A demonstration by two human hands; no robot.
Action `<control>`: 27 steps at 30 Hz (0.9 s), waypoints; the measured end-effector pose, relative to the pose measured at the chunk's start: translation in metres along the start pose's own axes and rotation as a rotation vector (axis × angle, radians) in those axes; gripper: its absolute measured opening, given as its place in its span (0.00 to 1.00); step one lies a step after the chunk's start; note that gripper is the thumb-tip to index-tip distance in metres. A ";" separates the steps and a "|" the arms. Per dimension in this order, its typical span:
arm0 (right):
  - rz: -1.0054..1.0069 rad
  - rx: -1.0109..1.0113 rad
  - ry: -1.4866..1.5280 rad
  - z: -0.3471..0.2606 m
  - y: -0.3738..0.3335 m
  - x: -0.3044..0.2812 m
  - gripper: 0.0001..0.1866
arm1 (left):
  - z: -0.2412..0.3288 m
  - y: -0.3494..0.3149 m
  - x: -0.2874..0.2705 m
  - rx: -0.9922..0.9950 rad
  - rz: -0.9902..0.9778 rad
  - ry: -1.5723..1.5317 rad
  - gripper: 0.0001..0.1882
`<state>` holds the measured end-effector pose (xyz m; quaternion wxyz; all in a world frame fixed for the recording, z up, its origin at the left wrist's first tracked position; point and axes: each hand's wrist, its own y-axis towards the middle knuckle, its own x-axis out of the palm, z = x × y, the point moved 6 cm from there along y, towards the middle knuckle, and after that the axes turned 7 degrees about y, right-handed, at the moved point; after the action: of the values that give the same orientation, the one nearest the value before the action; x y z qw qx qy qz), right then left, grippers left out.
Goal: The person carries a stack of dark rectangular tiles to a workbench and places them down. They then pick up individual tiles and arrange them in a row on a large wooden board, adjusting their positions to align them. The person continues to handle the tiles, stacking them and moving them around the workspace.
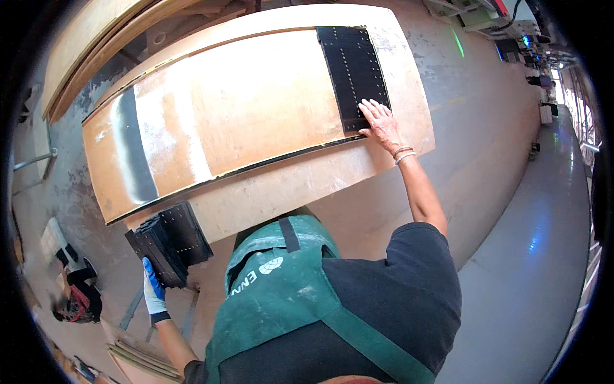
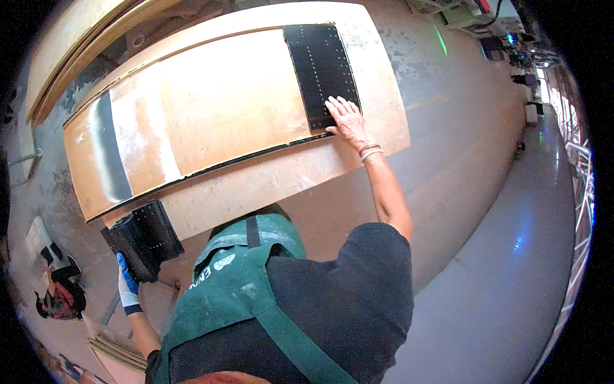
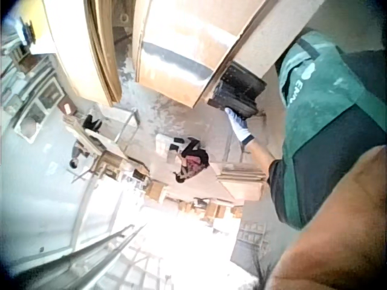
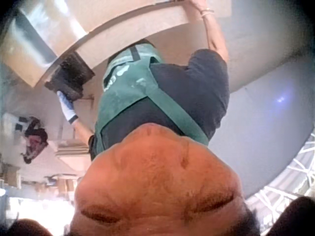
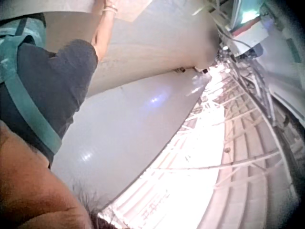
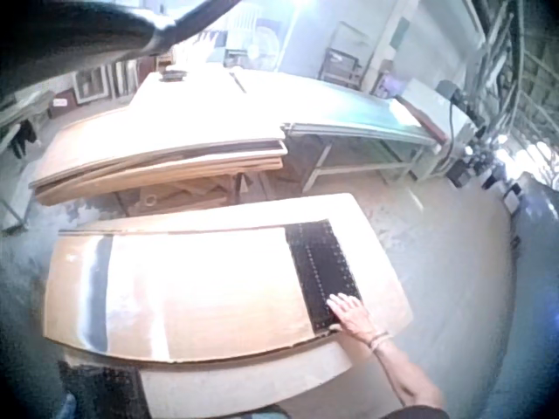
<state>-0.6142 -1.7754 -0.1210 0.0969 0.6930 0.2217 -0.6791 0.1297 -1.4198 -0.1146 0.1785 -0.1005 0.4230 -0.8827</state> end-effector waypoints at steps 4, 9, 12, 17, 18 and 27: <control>0.058 0.014 0.034 -0.005 0.001 0.008 0.42 | 0.000 -0.003 0.002 -0.004 0.054 0.000 0.38; 0.120 -0.159 0.104 -0.044 0.007 0.000 0.38 | 0.000 -0.006 0.006 -0.004 0.056 -0.049 0.38; 0.060 -0.229 0.053 -0.050 0.018 -0.022 0.40 | -0.001 -0.004 0.002 0.009 0.060 -0.040 0.38; -0.089 -0.278 0.043 -0.049 0.042 -0.041 0.46 | -0.002 -0.005 -0.002 -0.028 0.107 -0.045 0.38; -0.059 -0.302 0.045 -0.049 0.044 -0.041 0.45 | -0.002 -0.004 0.000 -0.025 0.101 -0.066 0.38; -0.171 -0.228 -0.042 -0.046 0.058 -0.024 0.33 | -0.004 -0.006 0.000 -0.027 0.141 -0.047 0.38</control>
<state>-0.5472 -1.8109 -0.1046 0.1215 0.6417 0.3538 -0.6695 0.1271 -1.4137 -0.1124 0.2489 -0.0933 0.4366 -0.8595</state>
